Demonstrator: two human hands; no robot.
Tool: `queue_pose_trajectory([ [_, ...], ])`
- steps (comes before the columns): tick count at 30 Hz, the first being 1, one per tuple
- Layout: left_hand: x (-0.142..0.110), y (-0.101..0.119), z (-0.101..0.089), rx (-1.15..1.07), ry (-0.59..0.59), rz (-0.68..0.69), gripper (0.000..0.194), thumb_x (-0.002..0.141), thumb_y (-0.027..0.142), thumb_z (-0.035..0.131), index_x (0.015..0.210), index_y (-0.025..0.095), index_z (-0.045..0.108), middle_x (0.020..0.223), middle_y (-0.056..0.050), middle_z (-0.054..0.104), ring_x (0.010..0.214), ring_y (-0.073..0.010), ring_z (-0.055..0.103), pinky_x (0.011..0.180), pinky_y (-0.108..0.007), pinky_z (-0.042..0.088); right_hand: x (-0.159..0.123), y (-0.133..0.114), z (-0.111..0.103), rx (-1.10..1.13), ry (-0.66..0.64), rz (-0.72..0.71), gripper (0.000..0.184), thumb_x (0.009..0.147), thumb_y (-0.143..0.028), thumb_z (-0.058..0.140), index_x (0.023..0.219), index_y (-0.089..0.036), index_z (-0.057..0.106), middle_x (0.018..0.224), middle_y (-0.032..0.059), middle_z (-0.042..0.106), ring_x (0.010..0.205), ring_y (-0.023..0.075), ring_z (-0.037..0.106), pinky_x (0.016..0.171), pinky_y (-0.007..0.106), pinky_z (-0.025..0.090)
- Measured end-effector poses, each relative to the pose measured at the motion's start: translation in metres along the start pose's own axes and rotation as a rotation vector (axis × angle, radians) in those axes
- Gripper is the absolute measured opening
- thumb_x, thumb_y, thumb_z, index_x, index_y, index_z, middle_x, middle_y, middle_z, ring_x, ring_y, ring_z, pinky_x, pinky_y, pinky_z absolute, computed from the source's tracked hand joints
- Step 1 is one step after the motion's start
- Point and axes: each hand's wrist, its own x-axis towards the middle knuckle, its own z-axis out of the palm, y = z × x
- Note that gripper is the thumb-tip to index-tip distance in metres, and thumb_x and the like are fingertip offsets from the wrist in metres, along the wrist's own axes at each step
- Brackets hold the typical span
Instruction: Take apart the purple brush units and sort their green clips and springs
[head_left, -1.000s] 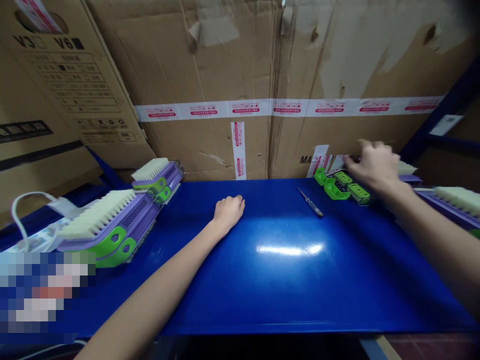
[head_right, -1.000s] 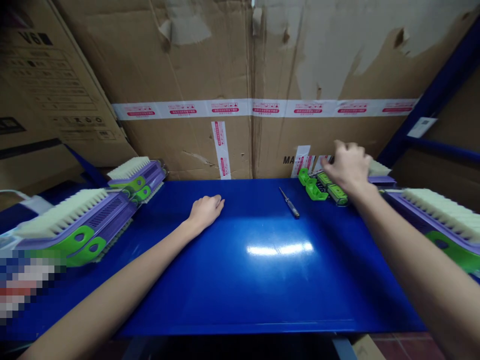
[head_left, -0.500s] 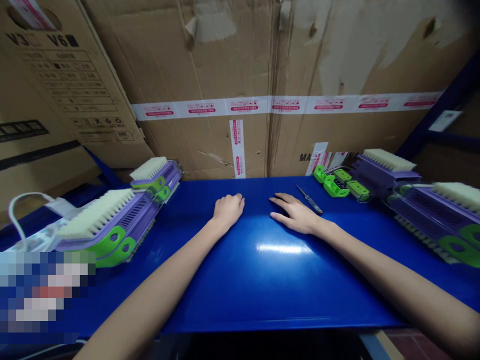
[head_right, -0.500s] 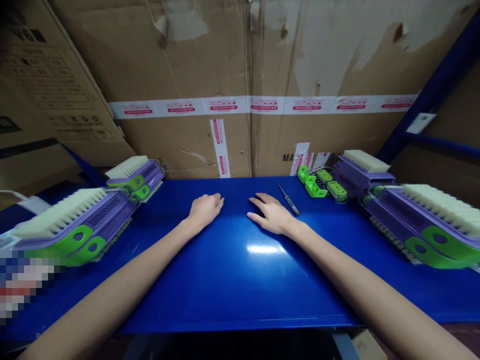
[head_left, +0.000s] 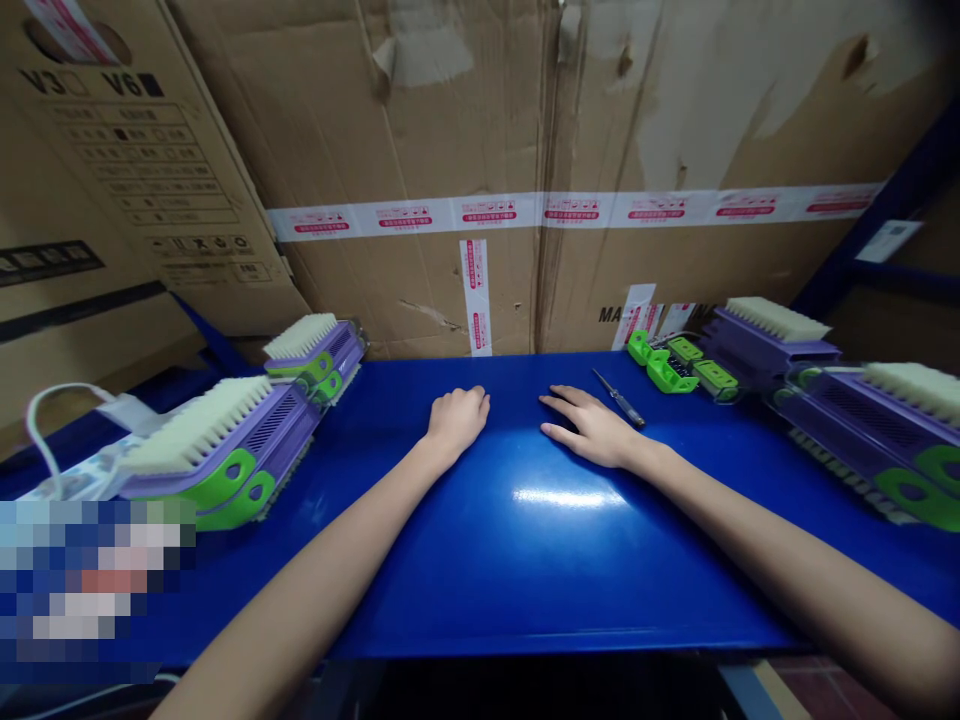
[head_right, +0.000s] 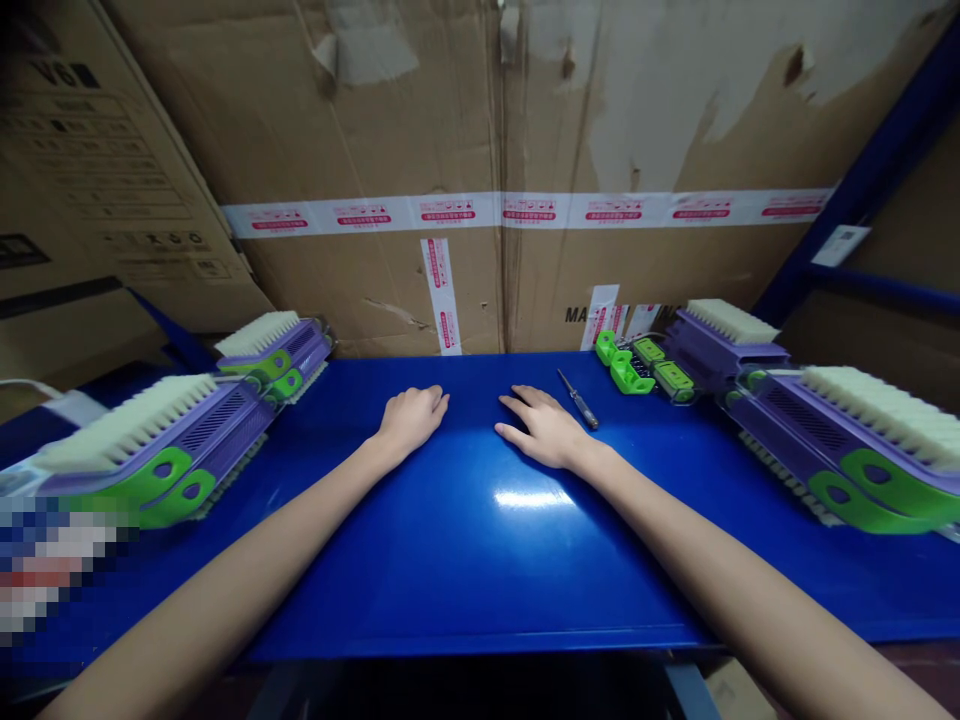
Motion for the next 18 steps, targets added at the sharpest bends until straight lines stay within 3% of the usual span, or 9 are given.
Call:
queue_pose_trajectory([
  [4,0.000,-0.001,0.001,0.003,0.007,-0.002,0.037,0.096,0.036,0.031,0.103,0.018,0.062,0.095,-0.014,0.069,0.092,-0.0293,0.067,0.076,-0.038,0.049,0.000,0.000,-0.001,0.019,0.010,-0.007,0.060,0.090,-0.054,0.042,0.134,-0.014,0.053,0.140,0.0187,0.047,0.132,0.0317,0.042,0.110,0.049,0.035],
  [7,0.000,-0.002,0.001,0.010,0.010,0.002,0.037,0.096,0.036,0.031,0.103,0.018,0.062,0.095,-0.014,0.069,0.092,-0.0291,0.067,0.075,-0.038,0.049,0.000,0.003,-0.017,0.042,0.048,-0.062,0.057,0.090,-0.052,0.043,0.134,-0.016,0.052,0.139,0.0171,0.049,0.130,0.0301,0.045,0.107,0.049,0.038],
  [11,0.000,-0.001,0.000,0.013,0.002,0.006,0.037,0.097,0.035,0.031,0.104,0.018,0.062,0.095,-0.014,0.069,0.091,-0.0290,0.067,0.074,-0.038,0.049,-0.011,0.005,-0.069,0.042,0.298,-0.046,0.046,0.091,-0.047,0.045,0.126,-0.020,0.058,0.125,0.0123,0.061,0.117,0.0269,0.056,0.101,0.045,0.045],
  [14,0.000,-0.001,0.000,0.011,-0.002,0.003,0.037,0.097,0.035,0.030,0.104,0.018,0.062,0.095,-0.014,0.069,0.092,-0.0290,0.067,0.074,-0.037,0.049,-0.030,0.009,-0.119,-0.015,0.534,0.076,0.044,0.088,-0.046,0.050,0.122,-0.019,0.061,0.117,0.0114,0.065,0.109,0.0269,0.060,0.096,0.044,0.047],
  [16,0.000,-0.001,-0.001,0.009,-0.003,-0.001,0.037,0.097,0.036,0.030,0.105,0.018,0.062,0.096,-0.014,0.069,0.092,-0.0285,0.067,0.075,-0.037,0.049,-0.048,0.019,-0.148,-0.108,0.606,0.195,0.048,0.084,-0.050,0.054,0.121,-0.020,0.062,0.116,0.0118,0.065,0.105,0.0285,0.061,0.092,0.044,0.048],
  [18,0.000,0.000,-0.001,0.007,-0.004,-0.001,0.037,0.097,0.035,0.030,0.105,0.018,0.062,0.096,-0.014,0.069,0.093,-0.0281,0.067,0.076,-0.037,0.049,-0.068,0.044,-0.170,-0.220,0.588,0.384,0.054,0.082,-0.057,0.054,0.124,-0.023,0.060,0.118,0.0136,0.064,0.109,0.0317,0.059,0.091,0.047,0.047],
])
